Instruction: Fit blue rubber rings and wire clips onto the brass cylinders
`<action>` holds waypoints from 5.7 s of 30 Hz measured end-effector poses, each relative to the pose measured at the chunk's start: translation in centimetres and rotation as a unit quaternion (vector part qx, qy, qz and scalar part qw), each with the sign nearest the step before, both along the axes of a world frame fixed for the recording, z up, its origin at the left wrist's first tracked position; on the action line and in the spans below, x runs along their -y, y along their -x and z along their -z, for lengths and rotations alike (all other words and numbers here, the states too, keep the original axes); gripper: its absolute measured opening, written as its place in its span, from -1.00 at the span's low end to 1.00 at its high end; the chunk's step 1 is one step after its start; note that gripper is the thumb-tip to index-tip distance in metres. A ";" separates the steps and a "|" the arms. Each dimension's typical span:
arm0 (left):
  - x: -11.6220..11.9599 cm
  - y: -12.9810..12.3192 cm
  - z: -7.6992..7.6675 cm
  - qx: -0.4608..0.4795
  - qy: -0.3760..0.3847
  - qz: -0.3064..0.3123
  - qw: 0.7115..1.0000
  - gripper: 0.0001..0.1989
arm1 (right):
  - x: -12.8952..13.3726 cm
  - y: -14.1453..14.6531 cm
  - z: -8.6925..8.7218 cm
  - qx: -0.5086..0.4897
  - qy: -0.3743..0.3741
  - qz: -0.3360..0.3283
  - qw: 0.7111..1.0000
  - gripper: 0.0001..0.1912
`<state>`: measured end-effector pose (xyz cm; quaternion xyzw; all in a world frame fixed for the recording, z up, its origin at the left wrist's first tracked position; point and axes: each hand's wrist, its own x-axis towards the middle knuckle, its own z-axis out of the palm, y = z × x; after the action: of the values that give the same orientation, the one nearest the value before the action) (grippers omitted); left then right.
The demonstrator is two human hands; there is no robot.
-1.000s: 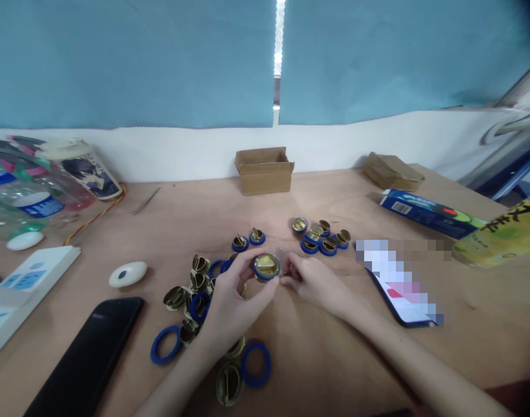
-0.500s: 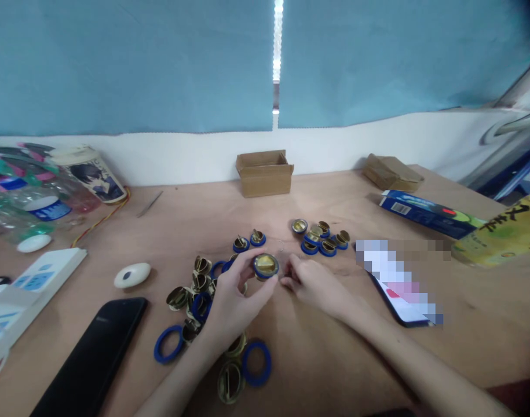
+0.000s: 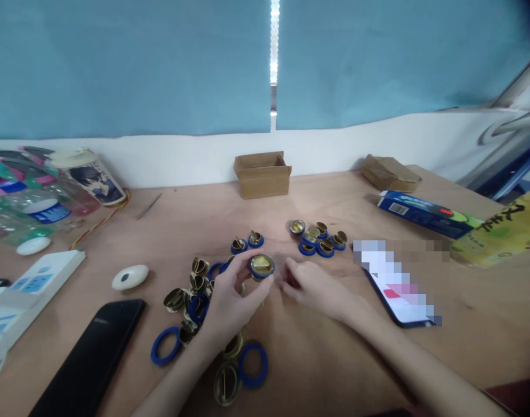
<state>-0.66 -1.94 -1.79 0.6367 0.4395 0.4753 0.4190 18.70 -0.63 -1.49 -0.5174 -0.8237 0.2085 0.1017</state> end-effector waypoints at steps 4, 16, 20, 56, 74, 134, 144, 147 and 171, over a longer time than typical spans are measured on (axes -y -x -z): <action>0.1 0.0 -0.1 -0.005 -0.008 0.000 1.000 -0.63 | -0.1 -0.2 0.0 -0.010 0.000 -0.007 1.000 -0.92; 0.0 0.1 -0.2 -0.020 -0.036 -0.013 0.999 -0.60 | -0.5 -1.5 -0.3 -0.080 0.067 -0.052 0.993 -0.92; 0.1 0.1 -0.2 -0.032 -0.051 -0.016 0.998 -0.60 | -0.8 -1.5 -1.2 -0.144 0.060 -0.051 0.986 -0.85; 0.6 0.1 -0.2 -0.159 -0.207 0.029 0.965 -0.49 | -0.2 0.6 -1.1 -0.500 0.326 0.027 0.802 -0.67; 0.6 0.1 0.3 -0.077 -0.163 0.010 0.984 -0.61 | 0.7 1.6 -1.0 -0.479 0.214 0.020 0.851 -0.71; 0.8 -0.3 -1.5 0.163 0.139 0.089 0.973 -0.76 | 2.8 2.3 -1.8 -0.363 -0.021 0.058 0.930 -0.81; 0.8 -0.3 -1.3 0.178 0.162 0.096 0.966 -0.76 | 3.1 2.5 -1.6 -0.346 -0.035 0.081 0.934 -0.80; 0.9 -0.3 -1.4 0.170 0.155 0.093 0.969 -0.75 | 2.9 2.4 -1.7 -0.351 -0.038 0.079 0.932 -0.80; 0.9 0.2 -1.7 0.200 0.131 0.136 0.961 -0.72 | 1.0 1.2 -3.4 -0.516 0.300 0.101 0.796 -0.74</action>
<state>-0.83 -2.82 -0.11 0.5224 0.3140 0.4697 0.6387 17.46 -1.65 1.87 -0.4178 -0.4879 0.6702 0.3719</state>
